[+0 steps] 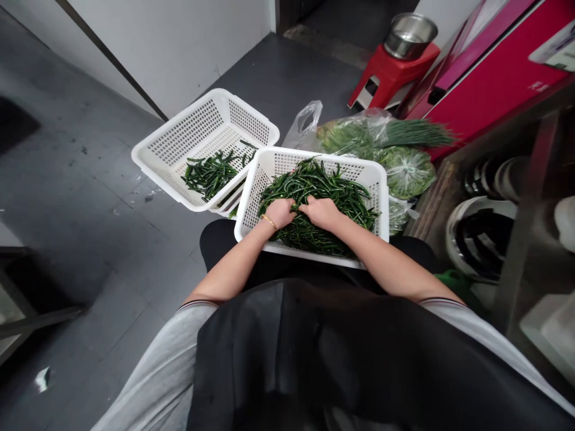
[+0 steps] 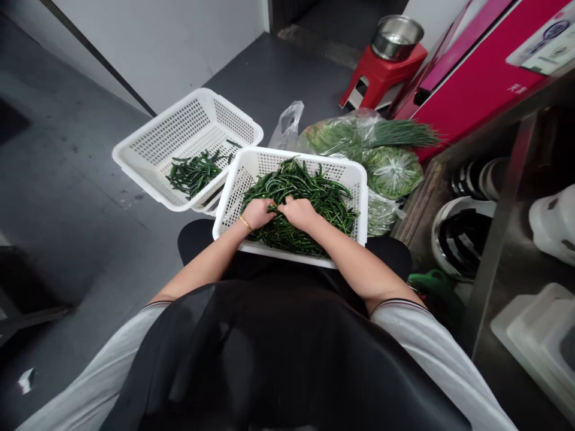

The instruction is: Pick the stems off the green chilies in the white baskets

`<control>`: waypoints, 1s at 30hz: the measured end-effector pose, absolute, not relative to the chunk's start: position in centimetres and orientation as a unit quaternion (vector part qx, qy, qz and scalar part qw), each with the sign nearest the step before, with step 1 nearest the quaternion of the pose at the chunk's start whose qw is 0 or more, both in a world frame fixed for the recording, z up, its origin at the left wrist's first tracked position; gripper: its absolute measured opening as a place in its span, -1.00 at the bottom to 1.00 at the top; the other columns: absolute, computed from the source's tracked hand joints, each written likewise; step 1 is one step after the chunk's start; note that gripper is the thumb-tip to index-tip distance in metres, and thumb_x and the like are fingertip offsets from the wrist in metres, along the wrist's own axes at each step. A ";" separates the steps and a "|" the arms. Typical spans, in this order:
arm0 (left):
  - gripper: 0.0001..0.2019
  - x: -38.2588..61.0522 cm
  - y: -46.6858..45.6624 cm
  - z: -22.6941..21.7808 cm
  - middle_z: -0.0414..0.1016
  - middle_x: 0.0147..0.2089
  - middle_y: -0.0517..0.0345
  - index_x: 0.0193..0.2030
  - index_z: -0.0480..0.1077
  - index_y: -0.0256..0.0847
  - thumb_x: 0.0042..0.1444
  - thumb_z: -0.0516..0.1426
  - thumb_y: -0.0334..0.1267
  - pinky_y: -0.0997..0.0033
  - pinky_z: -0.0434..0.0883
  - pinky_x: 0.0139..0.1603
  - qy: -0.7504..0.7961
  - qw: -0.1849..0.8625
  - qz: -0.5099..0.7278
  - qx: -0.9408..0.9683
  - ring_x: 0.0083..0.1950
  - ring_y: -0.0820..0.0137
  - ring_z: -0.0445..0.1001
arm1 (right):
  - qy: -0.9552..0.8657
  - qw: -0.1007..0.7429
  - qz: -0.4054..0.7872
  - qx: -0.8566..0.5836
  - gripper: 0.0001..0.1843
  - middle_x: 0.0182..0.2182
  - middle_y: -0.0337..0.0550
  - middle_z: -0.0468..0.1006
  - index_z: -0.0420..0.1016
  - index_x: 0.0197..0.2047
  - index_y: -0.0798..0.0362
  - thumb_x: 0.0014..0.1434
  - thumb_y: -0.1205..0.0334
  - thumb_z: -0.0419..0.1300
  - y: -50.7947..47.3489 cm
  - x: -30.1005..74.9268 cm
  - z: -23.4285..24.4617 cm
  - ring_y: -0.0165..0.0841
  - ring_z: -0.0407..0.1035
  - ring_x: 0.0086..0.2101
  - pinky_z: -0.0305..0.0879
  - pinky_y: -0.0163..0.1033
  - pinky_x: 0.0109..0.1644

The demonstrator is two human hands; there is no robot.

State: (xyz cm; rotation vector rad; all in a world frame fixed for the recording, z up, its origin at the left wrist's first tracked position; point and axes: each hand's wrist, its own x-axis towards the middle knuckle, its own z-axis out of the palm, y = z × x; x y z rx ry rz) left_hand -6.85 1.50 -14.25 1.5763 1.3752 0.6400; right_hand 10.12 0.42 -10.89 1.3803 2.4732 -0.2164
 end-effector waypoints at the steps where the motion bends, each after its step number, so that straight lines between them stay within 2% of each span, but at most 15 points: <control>1: -0.76 -6.5 1.7 -14.4 0.19 -0.60 0.23 -0.63 0.26 -0.20 -0.29 0.27 -0.49 0.37 0.27 -0.27 0.562 0.416 0.233 0.675 -0.42 0.36 0.31 | 0.865 0.158 -0.069 0.470 -0.58 -0.09 0.11 0.45 0.49 0.07 0.01 0.33 0.28 -0.12 0.8 9.9 -11.1 -0.22 0.47 -0.24 0.26 -0.22 -0.25; 4: -0.77 -6.5 1.7 -14.4 0.25 -0.56 0.18 -0.63 0.29 -0.19 -0.24 0.28 -0.46 0.34 0.26 -0.20 0.541 0.379 0.219 0.719 -0.36 0.30 0.35 | 0.876 0.154 -0.064 0.453 -0.61 -0.11 0.13 0.46 0.51 0.01 0.08 0.34 0.20 -0.09 1.2 9.9 -11.2 -0.18 0.47 -0.24 0.26 -0.20 -0.26; 7: -0.88 -7.4 1.3 -13.1 0.41 -0.44 0.13 -0.51 0.43 -0.21 -0.19 0.30 -0.40 0.38 0.27 -0.16 0.496 0.397 0.276 0.721 -0.31 0.33 0.38 | 0.883 0.145 -0.091 0.438 -0.60 -0.14 0.06 0.49 0.53 -0.04 0.07 0.35 0.09 -0.07 1.3 10.7 -10.7 -0.21 0.45 -0.25 0.24 -0.23 -0.27; 9: -0.88 -8.1 1.2 -11.9 0.47 -0.39 0.14 -0.45 0.46 -0.21 -0.17 0.31 -0.36 0.41 0.28 -0.18 0.472 0.420 0.316 0.708 -0.29 0.36 0.38 | 0.881 0.128 -0.104 0.444 -0.58 -0.16 0.02 0.50 0.54 -0.07 0.06 0.36 0.07 -0.09 1.4 11.4 -10.2 -0.24 0.44 -0.25 0.22 -0.25 -0.26; 12: -0.82 -9.2 0.9 -10.5 0.49 -0.41 0.15 -0.44 0.43 -0.23 -0.15 0.33 -0.27 0.49 0.27 -0.36 0.459 0.503 0.367 0.633 -0.39 0.45 0.35 | 0.861 0.063 -0.102 0.495 -0.63 -0.14 -0.02 0.50 0.52 -0.03 0.02 0.35 0.11 -0.07 1.4 13.1 -9.2 -0.27 0.41 -0.24 0.20 -0.26 -0.24; 15: -0.71 -10.1 0.4 -10.4 0.51 -0.44 0.13 -0.40 0.32 -0.24 -0.10 0.32 -0.15 0.56 0.05 -0.61 0.436 0.640 0.385 0.502 -0.62 0.60 0.17 | 0.832 -0.031 -0.111 0.542 -0.66 -0.15 -0.06 0.51 0.52 -0.01 0.01 0.33 0.16 -0.03 0.6 14.4 -8.3 -0.29 0.40 -0.21 0.20 -0.26 -0.17; 17: -0.65 -10.2 -0.2 -10.9 0.52 -0.48 0.14 -0.37 0.26 -0.22 -0.11 0.32 -0.11 0.58 -0.08 -0.68 0.423 0.691 0.399 0.429 -0.70 0.65 0.07 | 0.828 -0.076 -0.141 0.538 -0.66 -0.17 -0.07 0.53 0.54 -0.06 0.04 0.33 0.14 -0.02 -0.4 14.2 -8.1 -0.30 0.40 -0.18 0.20 -0.27 -0.13; 19: -0.61 -10.0 -0.8 -11.5 0.50 -0.52 0.18 -0.36 0.23 -0.21 -0.14 0.34 -0.11 0.60 -0.09 -0.71 0.424 0.697 0.428 0.389 -0.72 0.66 0.08 | 0.826 -0.083 -0.177 0.529 -0.65 -0.18 -0.07 0.55 0.55 -0.11 0.05 0.32 0.07 0.00 -1.4 13.0 -8.1 -0.30 0.40 -0.18 0.20 -0.28 -0.13; 21: -0.60 -9.4 -1.5 -11.9 0.49 -0.53 0.22 -0.35 0.21 -0.21 -0.15 0.34 -0.11 0.62 -0.06 -0.72 0.432 0.684 0.455 0.372 -0.72 0.65 0.11 | 0.825 -0.052 -0.216 0.520 -0.64 -0.23 -0.08 0.57 0.57 -0.21 0.05 0.29 0.01 0.04 -2.2 11.3 -8.4 -0.30 0.41 -0.23 0.20 -0.28 -0.17; 23: -0.61 -8.7 -2.0 -12.0 0.49 -0.52 0.23 -0.35 0.21 -0.21 -0.13 0.33 -0.12 0.63 -0.03 -0.72 0.438 0.672 0.470 0.369 -0.71 0.65 0.14 | 0.821 -0.030 -0.281 0.497 -0.62 -0.37 -0.12 0.56 0.57 -0.33 0.06 0.28 0.03 0.04 -2.8 9.9 -8.8 -0.34 0.41 -0.33 0.19 -0.30 -0.22; 26: -0.63 -8.1 -2.6 -12.0 0.50 -0.51 0.23 -0.35 0.20 -0.20 -0.10 0.31 -0.12 0.62 0.01 -0.73 0.445 0.652 0.492 0.368 -0.71 0.64 0.16 | 0.772 -0.074 -0.429 0.462 -0.59 -0.64 -0.27 0.42 0.54 -0.40 0.08 0.30 0.07 -0.02 -3.6 9.1 -9.2 -0.44 0.33 -0.54 0.19 -0.35 -0.34; 30: -0.63 -7.7 -3.3 -11.7 0.50 -0.50 0.24 -0.33 0.21 -0.20 -0.10 0.32 -0.13 0.62 0.03 -0.71 0.443 0.651 0.503 0.357 -0.70 0.64 0.17 | 0.688 -0.136 -0.534 0.471 -0.65 -0.73 -0.39 0.29 0.48 -0.40 0.09 0.22 0.03 0.05 -4.6 9.5 -9.5 -0.51 0.22 -0.66 0.15 -0.39 -0.49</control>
